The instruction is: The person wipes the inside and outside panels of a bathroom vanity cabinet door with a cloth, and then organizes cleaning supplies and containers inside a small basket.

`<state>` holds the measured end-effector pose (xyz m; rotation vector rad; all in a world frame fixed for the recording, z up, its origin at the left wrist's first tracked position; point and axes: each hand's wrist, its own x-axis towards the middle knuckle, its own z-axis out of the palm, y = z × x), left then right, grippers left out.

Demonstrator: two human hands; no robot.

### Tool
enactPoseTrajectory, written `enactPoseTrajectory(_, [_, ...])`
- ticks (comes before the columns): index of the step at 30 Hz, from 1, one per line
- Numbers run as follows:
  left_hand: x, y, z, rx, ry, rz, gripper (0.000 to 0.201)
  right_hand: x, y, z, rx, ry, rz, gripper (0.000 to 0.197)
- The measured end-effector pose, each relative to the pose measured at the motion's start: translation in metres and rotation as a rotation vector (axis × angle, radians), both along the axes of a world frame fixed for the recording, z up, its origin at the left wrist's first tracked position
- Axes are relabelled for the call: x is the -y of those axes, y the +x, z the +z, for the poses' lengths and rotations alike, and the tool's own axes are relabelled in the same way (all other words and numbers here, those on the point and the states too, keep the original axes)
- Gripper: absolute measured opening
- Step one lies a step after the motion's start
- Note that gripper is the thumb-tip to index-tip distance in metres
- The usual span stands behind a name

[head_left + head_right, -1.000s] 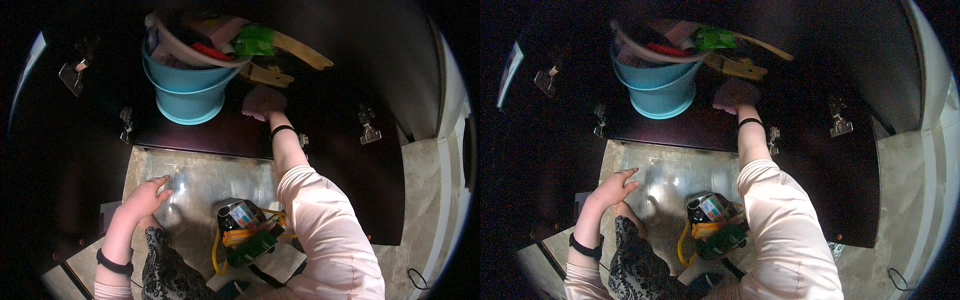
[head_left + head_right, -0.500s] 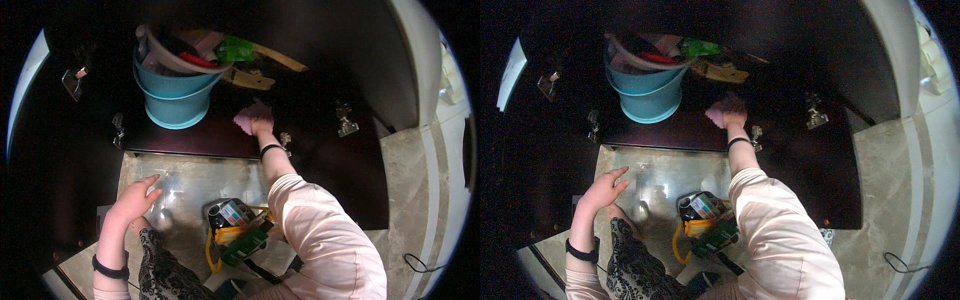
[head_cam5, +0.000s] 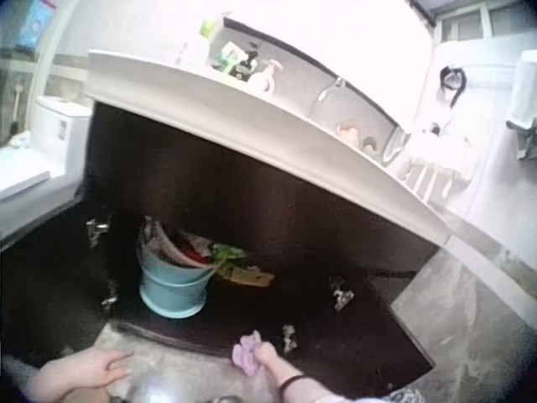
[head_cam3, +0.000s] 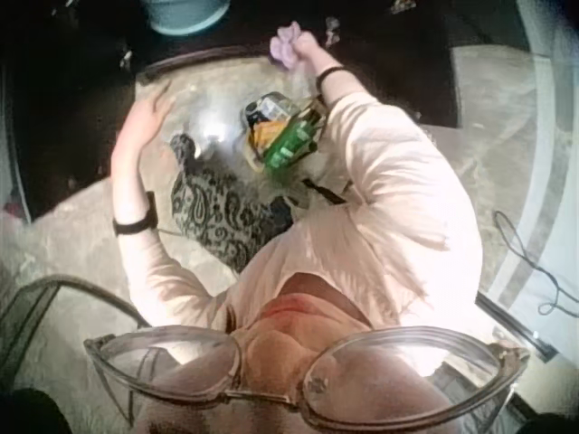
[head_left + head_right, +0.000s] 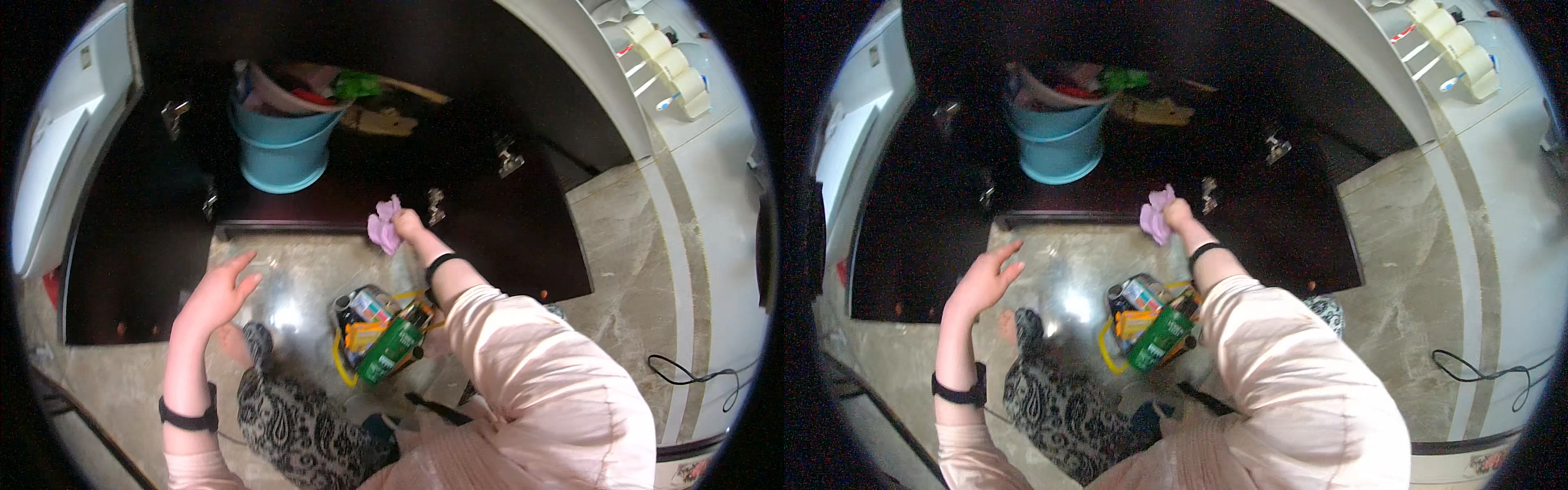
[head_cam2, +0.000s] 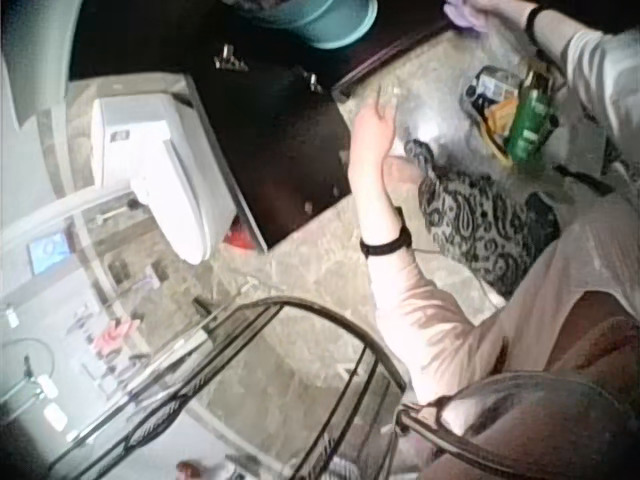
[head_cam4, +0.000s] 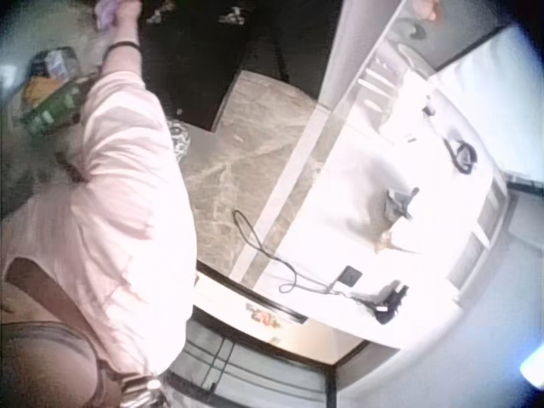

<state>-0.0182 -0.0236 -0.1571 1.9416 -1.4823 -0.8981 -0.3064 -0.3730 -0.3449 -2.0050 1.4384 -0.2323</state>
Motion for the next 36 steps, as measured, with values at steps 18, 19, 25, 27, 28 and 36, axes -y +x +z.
enactPoseTrajectory(18, [-0.003,-0.143,0.148,-0.149,-0.177,-0.216,0.047,-0.203,-0.039,0.241,1.344,0.883,-0.156,0.043])
enactPoseTrajectory(19, [0.001,-0.156,0.153,-0.228,-0.141,-0.229,0.047,-0.206,-0.044,0.247,1.292,0.768,-0.129,0.040])
enactPoseTrajectory(25, [0.018,-0.217,0.171,-0.133,-0.199,-0.413,0.049,-0.204,-0.128,0.330,1.050,0.053,0.047,0.025])
enactPoseTrajectory(27, [0.019,-0.223,0.176,-0.081,-0.193,-0.454,0.048,-0.197,-0.159,0.366,0.794,-0.416,0.123,0.024])
enactPoseTrajectory(28, [0.018,-0.222,0.177,-0.083,-0.199,-0.455,0.048,-0.192,-0.171,0.382,0.593,-0.627,0.180,0.025])
enactPoseTrajectory(36, [0.029,-0.219,0.176,-0.076,-0.118,-0.521,0.047,-0.126,-0.216,0.376,-0.220,-0.730,0.476,0.039])
